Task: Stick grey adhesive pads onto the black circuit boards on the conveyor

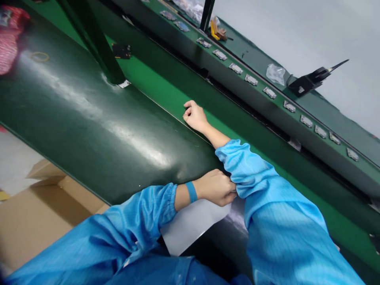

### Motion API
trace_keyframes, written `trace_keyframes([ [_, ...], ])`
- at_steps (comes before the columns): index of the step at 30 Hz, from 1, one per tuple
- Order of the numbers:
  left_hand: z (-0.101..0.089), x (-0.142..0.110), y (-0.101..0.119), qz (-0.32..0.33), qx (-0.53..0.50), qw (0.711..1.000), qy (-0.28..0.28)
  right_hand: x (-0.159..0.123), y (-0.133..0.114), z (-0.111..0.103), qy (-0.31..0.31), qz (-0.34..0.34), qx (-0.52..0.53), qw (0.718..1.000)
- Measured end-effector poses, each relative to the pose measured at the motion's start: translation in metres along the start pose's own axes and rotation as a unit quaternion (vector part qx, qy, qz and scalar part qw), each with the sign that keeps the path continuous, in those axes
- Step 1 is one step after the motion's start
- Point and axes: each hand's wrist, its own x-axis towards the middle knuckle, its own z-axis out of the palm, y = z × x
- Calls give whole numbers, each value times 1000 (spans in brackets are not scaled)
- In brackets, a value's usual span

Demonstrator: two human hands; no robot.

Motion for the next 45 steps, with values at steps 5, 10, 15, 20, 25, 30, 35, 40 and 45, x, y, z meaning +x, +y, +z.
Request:
trace_keyframes([
  [5,-1,0,0,1,1,1000,1,-11,0,-7,6,4,8,1000],
  [10,-2,-1,1,4,3,1000,-3,-22,-1,-13,8,17,-7,1000],
  [15,-1,-1,0,1,0,1000,-2,-30,1,-19,6,24,-32,999],
  [20,-3,-1,1,-5,-7,1000,-1,-39,6,-23,15,32,-43,998],
  [25,-4,-1,1,-3,-2,1000,-1,-49,7,-25,24,29,-97,995],
  [30,-5,-2,4,-2,9,1000,-21,-65,-9,-25,-8,13,-227,974],
  [35,-5,-2,3,6,-9,999,-54,-69,-10,-35,-15,62,-329,942],
  [40,-1,-3,-4,-37,-33,997,-51,-77,13,-65,94,120,-208,966],
  [45,1,-3,-14,-74,-43,996,-9,-138,32,-93,200,148,262,932],
])
